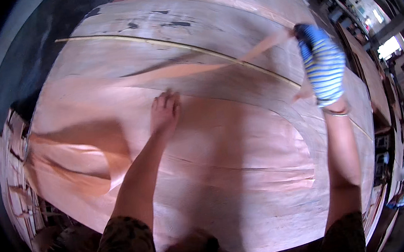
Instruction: The person cuts sheets of wood veneer using a utility knife, measures the material with a tape measure, and applies small pieces of adhesive tape to the wood surfaces while moving between different worktables.
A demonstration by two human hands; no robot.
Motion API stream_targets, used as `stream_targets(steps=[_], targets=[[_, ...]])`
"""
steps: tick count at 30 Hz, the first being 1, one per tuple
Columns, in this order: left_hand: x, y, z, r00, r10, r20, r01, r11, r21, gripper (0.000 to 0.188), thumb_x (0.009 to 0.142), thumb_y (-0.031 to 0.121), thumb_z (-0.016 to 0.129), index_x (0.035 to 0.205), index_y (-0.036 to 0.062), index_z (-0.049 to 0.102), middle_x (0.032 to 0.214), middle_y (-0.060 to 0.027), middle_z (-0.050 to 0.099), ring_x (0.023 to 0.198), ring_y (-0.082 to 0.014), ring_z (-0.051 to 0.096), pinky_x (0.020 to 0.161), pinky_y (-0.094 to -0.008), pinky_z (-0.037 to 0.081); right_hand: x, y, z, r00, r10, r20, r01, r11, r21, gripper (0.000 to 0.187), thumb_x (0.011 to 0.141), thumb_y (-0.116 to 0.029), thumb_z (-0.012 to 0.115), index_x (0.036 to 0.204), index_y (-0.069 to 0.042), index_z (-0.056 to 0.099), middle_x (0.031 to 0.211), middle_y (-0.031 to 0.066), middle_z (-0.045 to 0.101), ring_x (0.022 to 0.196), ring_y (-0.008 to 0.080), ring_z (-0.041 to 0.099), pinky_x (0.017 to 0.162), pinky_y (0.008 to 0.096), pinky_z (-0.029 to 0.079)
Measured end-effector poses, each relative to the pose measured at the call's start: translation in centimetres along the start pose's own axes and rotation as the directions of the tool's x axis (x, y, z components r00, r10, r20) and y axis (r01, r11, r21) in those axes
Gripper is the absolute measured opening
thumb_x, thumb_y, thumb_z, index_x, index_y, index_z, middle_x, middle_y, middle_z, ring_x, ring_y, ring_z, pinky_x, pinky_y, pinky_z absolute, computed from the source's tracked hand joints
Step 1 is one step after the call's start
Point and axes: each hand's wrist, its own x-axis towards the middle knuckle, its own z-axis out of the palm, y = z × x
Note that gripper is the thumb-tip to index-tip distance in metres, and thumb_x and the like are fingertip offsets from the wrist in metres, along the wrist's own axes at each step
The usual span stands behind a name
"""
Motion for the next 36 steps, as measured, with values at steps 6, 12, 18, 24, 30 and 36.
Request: stream_targets(steps=[6, 12, 18, 24, 30, 36], targets=[[2.9, -11.1, -1.9, 0.871, -0.431, 0.235, 0.170, -0.184, -0.968, 0.032, 0.085, 0.025, 0.054, 0.109, 0.0036, 0.051, 0.108, -0.0115, 0.053, 0.088, -0.0232, 0.055, 0.078, -0.0348, 0.047, 8.2, -9.9, -11.1, 0.955, 0.263, -0.139, -0.180, 0.884, 0.432, 0.030, 0.081, 0.003, 0.056, 0.111, -0.001, 0.056, 0.101, 0.0071, 0.061, 0.082, 0.0110, 0.059, 0.075, 0.0245, 0.048], [7.8, -22.3, -30.3, 0.970, -0.148, 0.195, 0.097, -0.499, -0.861, 0.047, 0.083, 0.017, 0.053, 0.120, -0.0076, 0.040, 0.105, -0.0130, 0.054, 0.082, -0.0175, 0.058, 0.074, -0.0272, 0.049, 2.8, -17.2, -16.4, 0.720, 0.453, 0.525, -0.610, 0.775, 0.167, 0.016, 0.079, -0.004, 0.060, 0.095, -0.002, 0.062, 0.073, 0.0048, 0.062, 0.057, 0.0124, 0.056, 0.056, 0.0249, 0.046], [-0.7, -30.4, -50.3, 0.701, -0.707, -0.088, -0.192, -0.069, -0.979, 0.036, 0.092, 0.013, 0.043, 0.123, -0.0062, 0.042, 0.124, -0.0143, 0.049, 0.109, -0.0199, 0.053, 0.092, -0.0303, 0.046, 3.2, -30.3, -12.3, 0.137, -0.542, 0.829, -0.609, 0.614, 0.503, 0.024, 0.080, -0.019, 0.063, 0.100, -0.005, 0.061, 0.087, 0.0114, 0.065, 0.077, 0.0252, 0.063, 0.069, 0.0323, 0.049], [-17.0, -34.5, -54.0, 0.848, -0.482, -0.223, -0.360, -0.213, -0.908, 0.035, 0.092, 0.010, 0.043, 0.126, 0.0015, 0.042, 0.120, -0.0111, 0.052, 0.105, -0.0183, 0.054, 0.092, -0.0335, 0.046, 4.0, -40.3, 2.4, 0.674, -0.066, 0.736, -0.526, 0.657, 0.540, 0.032, 0.082, -0.034, 0.059, 0.096, -0.005, 0.061, 0.091, 0.0144, 0.064, 0.083, 0.0293, 0.063, 0.069, 0.0393, 0.050], [-31.1, -29.5, -52.4, 0.756, -0.604, -0.253, -0.487, -0.261, -0.833, 0.037, 0.091, 0.004, 0.042, 0.128, 0.0063, 0.041, 0.124, -0.0064, 0.051, 0.113, -0.0199, 0.049, 0.099, -0.0424, 0.037, -1.2, -43.9, 8.4, 0.586, 0.060, 0.808, -0.250, 0.962, 0.110, 0.014, 0.082, -0.021, 0.052, 0.083, -0.008, 0.057, 0.087, 0.0136, 0.064, 0.082, 0.0320, 0.062, 0.065, 0.0454, 0.048], [-29.7, -23.3, -55.3, 0.890, -0.413, -0.192, -0.401, -0.509, -0.762, 0.038, 0.094, 0.014, 0.039, 0.132, 0.0185, 0.038, 0.121, -0.0036, 0.052, 0.099, -0.0163, 0.054, 0.081, -0.0385, 0.045, -0.7, -43.5, -8.5, 0.662, 0.036, 0.749, -0.223, 0.963, 0.151, 0.010, 0.078, -0.014, 0.052, 0.087, -0.009, 0.052, 0.080, 0.0118, 0.058, 0.072, 0.0322, 0.058, 0.057, 0.0439, 0.044]])
